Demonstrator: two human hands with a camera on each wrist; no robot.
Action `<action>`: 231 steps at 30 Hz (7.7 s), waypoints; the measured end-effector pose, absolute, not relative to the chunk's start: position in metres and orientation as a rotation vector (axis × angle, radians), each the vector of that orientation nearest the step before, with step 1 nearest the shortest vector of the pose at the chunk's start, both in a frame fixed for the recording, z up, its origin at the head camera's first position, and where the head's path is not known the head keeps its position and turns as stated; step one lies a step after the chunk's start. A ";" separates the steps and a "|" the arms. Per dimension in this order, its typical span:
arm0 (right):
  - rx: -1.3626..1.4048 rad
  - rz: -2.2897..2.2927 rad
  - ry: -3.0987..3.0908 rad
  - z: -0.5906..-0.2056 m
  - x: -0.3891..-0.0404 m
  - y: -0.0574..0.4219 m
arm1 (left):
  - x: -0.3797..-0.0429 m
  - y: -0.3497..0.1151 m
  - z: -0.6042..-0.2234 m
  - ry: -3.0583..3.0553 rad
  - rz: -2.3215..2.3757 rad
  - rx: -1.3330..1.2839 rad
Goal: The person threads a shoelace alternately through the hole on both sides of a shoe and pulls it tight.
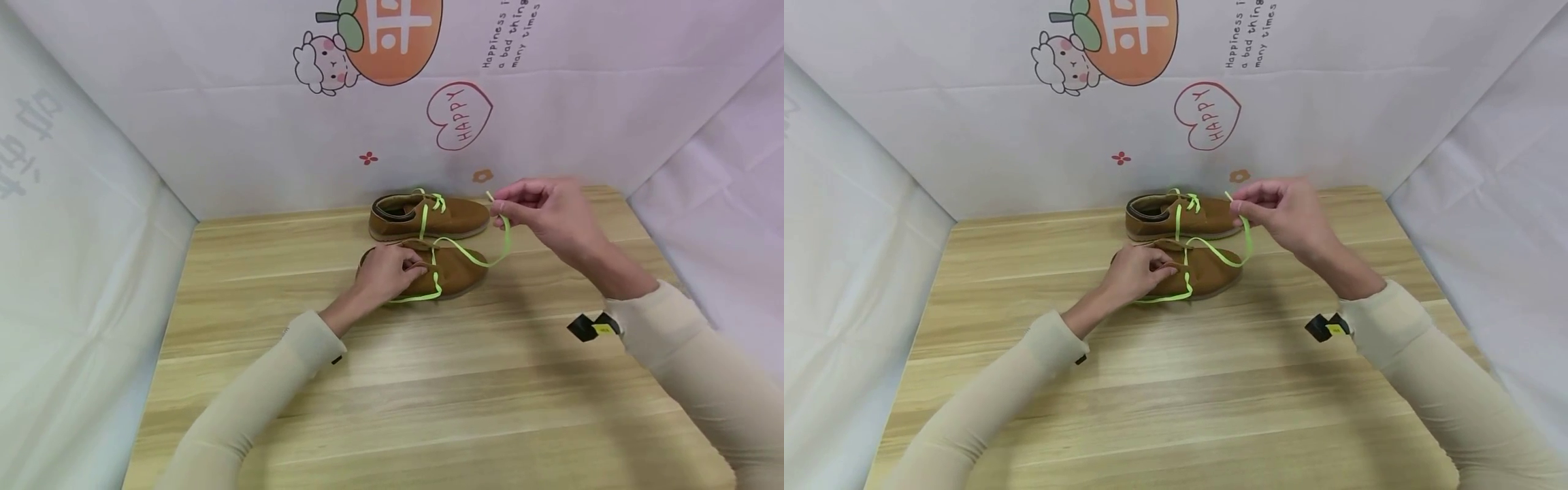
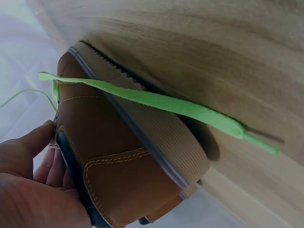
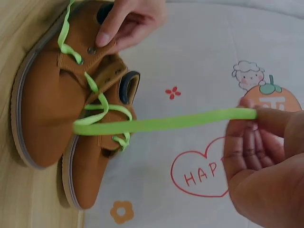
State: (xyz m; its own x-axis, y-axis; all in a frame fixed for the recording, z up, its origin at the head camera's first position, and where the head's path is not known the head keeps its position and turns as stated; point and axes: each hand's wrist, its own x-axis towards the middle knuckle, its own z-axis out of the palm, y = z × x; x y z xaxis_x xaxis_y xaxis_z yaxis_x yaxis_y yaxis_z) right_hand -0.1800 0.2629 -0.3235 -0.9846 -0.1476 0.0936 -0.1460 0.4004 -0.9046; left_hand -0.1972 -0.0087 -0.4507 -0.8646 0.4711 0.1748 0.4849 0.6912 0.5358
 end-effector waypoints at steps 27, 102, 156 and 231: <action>-0.198 -1.363 2.578 -0.396 -0.173 0.222 | -0.200 -0.007 -0.458 -2.860 -1.027 -0.772; -0.669 -1.064 2.823 -0.453 -0.190 0.193 | -0.198 -0.017 -0.465 -2.739 -1.097 -0.890; -0.357 -1.497 2.461 -0.441 -0.195 0.198 | -0.187 -0.016 -0.479 -2.407 -0.695 -1.199; -1.128 -1.638 2.636 -0.283 -0.161 0.135 | -0.192 -0.013 -0.471 -2.587 -0.918 -0.993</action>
State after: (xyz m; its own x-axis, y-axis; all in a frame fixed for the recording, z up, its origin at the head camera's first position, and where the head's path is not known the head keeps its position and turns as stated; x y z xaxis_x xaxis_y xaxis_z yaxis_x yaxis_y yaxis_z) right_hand -0.1606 0.1347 -0.2833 -0.7553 -0.4626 0.4643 -0.6211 0.2791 -0.7323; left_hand -0.1918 -0.0133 -0.4711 -0.7467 0.5259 0.4073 0.6649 0.5759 0.4756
